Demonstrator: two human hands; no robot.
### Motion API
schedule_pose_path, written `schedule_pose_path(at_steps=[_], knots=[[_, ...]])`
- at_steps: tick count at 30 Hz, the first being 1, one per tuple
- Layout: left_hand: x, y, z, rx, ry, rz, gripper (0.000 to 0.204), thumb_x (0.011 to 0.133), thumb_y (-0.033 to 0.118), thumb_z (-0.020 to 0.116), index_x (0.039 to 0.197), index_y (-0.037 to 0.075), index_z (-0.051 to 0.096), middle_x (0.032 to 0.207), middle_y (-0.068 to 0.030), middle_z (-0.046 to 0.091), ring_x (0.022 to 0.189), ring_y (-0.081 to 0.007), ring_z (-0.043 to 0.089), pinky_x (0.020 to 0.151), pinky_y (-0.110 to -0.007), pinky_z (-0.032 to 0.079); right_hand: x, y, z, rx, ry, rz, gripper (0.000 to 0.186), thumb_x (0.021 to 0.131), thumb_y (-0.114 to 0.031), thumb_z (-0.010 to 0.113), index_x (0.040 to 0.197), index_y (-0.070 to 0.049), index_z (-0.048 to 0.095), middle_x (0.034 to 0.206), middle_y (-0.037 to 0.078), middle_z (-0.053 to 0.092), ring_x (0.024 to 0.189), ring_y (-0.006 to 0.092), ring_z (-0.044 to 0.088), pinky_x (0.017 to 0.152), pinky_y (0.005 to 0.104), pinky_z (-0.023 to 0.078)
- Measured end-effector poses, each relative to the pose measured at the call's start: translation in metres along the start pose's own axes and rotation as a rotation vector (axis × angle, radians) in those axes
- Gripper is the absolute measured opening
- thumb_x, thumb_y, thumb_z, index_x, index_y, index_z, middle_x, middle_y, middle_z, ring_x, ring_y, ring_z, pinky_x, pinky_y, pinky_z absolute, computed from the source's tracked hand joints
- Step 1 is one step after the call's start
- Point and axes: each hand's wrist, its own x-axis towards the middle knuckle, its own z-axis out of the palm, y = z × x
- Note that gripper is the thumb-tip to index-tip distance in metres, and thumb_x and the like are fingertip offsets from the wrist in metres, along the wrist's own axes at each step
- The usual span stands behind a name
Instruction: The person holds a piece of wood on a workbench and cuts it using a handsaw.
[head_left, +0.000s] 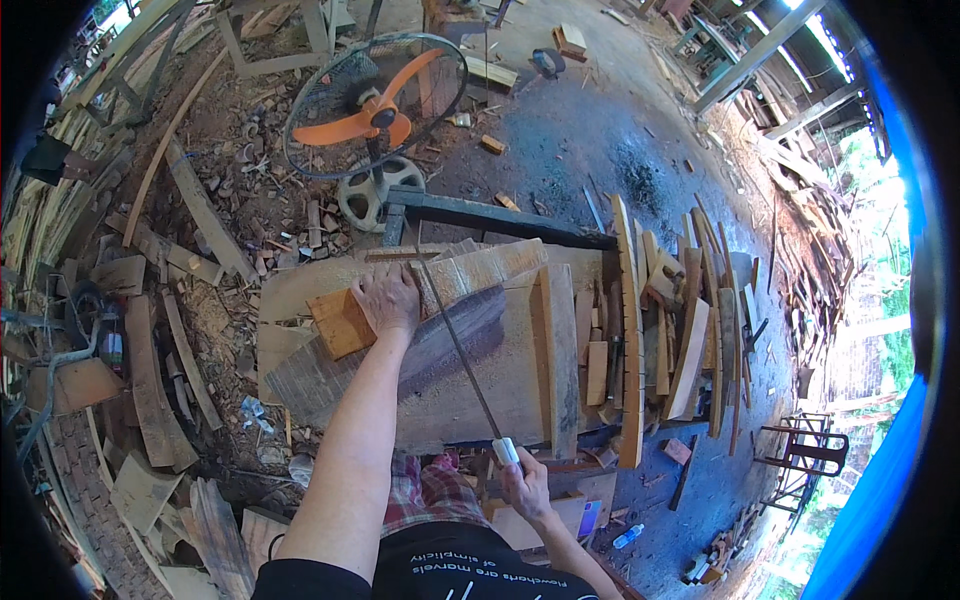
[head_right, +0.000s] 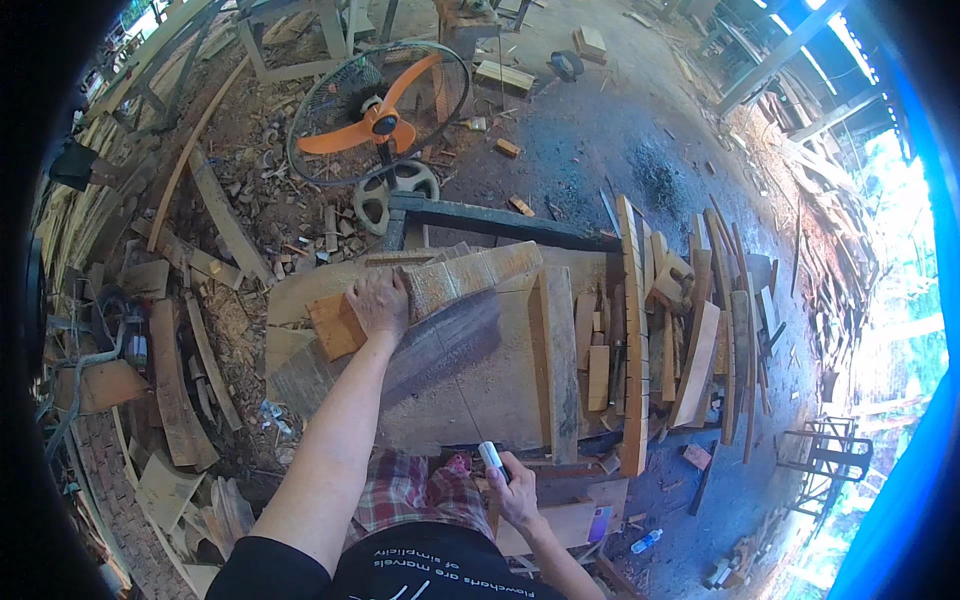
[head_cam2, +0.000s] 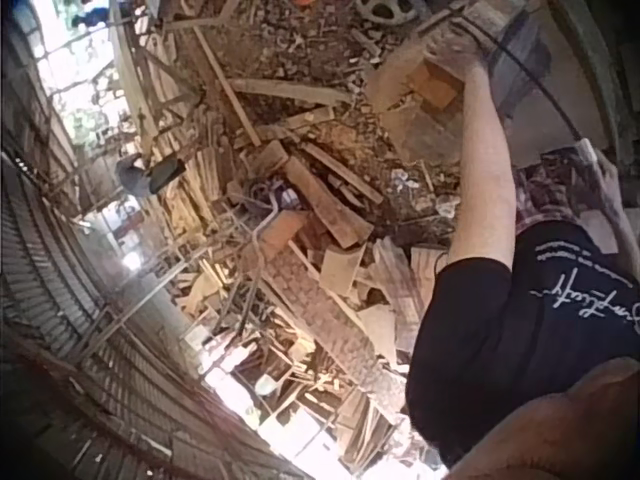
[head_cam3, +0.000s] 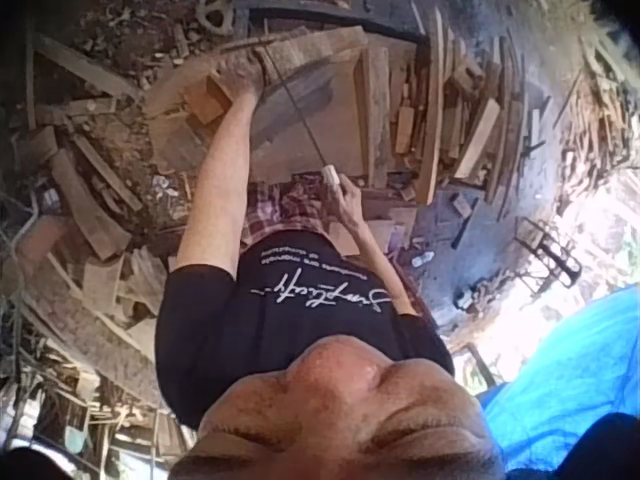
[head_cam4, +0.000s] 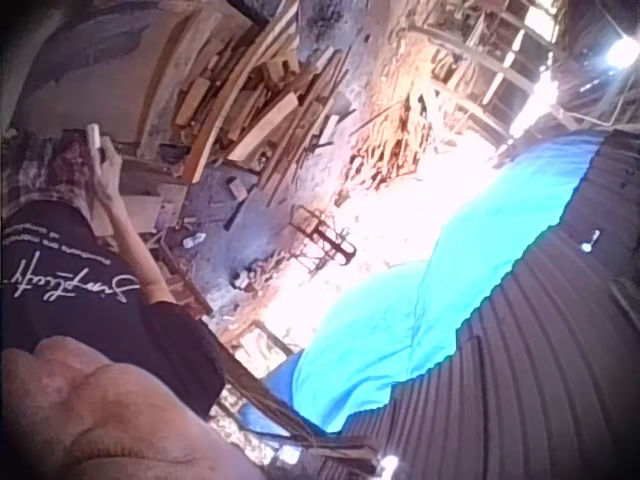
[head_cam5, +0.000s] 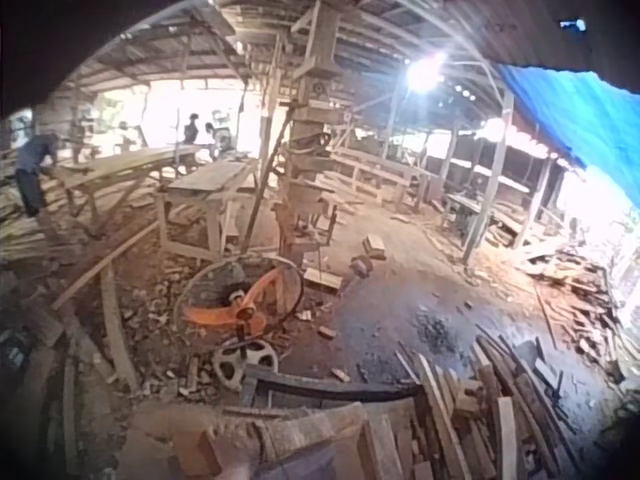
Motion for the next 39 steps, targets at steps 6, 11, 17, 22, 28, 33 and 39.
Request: schedule_pose_path(at_steps=[6,11,17,22,28,33,39], knots=[[0.001,-0.015,0.019,0.072,0.035,-0.012,0.029,0.092,0.025,0.044,0.087,0.011,0.069,0.092,-0.0100,0.064,0.097,-0.0258,0.055,0.097,-0.041,0.030,0.002,-0.015,-0.001,-0.035,0.008,-0.097,0.052,0.087,-0.053,0.058,0.093,-0.001,0.059,0.066,0.015,0.056,0.060,0.0231,0.057,0.059,0.0363,0.045],[0.004,-0.006,0.015,0.075,-0.030,-0.067,0.033,0.093,0.030,0.044,0.085,0.011,0.070,0.092,-0.0114,0.064,0.096,-0.0274,0.056,0.096,-0.041,0.031,0.005,-0.021,0.008,-0.078,0.019,-0.034,0.050,0.086,-0.051,0.060,0.094,-0.001,0.060,0.067,0.016,0.057,0.062,0.0247,0.058,0.060,0.0363,0.046],[0.006,-0.002,0.006,0.035,-0.019,-0.080,0.037,0.093,0.036,0.047,0.084,0.009,0.070,0.091,-0.0122,0.064,0.096,-0.0285,0.056,0.093,-0.043,0.032,-0.003,-0.026,0.004,-0.027,0.021,-0.009,0.050,0.086,-0.051,0.062,0.095,-0.002,0.060,0.069,0.016,0.057,0.063,0.0257,0.058,0.061,0.0369,0.046],[0.005,-0.007,0.015,0.079,0.026,-0.050,0.034,0.092,0.035,0.049,0.085,0.009,0.071,0.094,-0.0114,0.064,0.096,-0.0275,0.055,0.093,-0.042,0.032,-0.006,-0.014,-0.001,-0.116,0.022,-0.073,0.052,0.085,-0.053,0.062,0.096,-0.002,0.059,0.070,0.017,0.058,0.062,0.0264,0.060,0.060,0.0371,0.046],[0.004,-0.015,0.019,0.121,0.019,-0.053,0.027,0.089,0.029,0.052,0.084,0.009,0.069,0.096,-0.0096,0.065,0.096,-0.0257,0.056,0.091,-0.040,0.034,-0.008,-0.020,0.001,-0.125,0.005,-0.075,0.052,0.086,-0.052,0.061,0.096,-0.001,0.059,0.070,0.016,0.059,0.065,0.0243,0.062,0.060,0.0358,0.046],[0.004,-0.002,0.007,0.033,0.032,-0.048,0.031,0.091,0.031,0.051,0.083,0.009,0.071,0.094,-0.0100,0.065,0.096,-0.0267,0.056,0.092,-0.042,0.032,-0.007,-0.025,0.004,0.018,0.029,-0.050,0.039,0.090,-0.040,0.059,0.091,-0.001,0.060,0.068,0.012,0.060,0.063,0.0190,0.060,0.059,0.0351,0.046],[0.003,-0.006,0.021,0.031,0.081,-0.009,0.032,0.092,0.031,0.050,0.082,0.010,0.071,0.092,-0.0102,0.066,0.096,-0.0263,0.056,0.092,-0.041,0.032,0.085,-0.044,0.034,-0.034,0.046,-0.056,0.033,0.092,-0.031,0.056,0.087,0.001,0.058,0.063,0.016,0.054,0.061,0.0210,0.059,0.056,0.0379,0.043]])
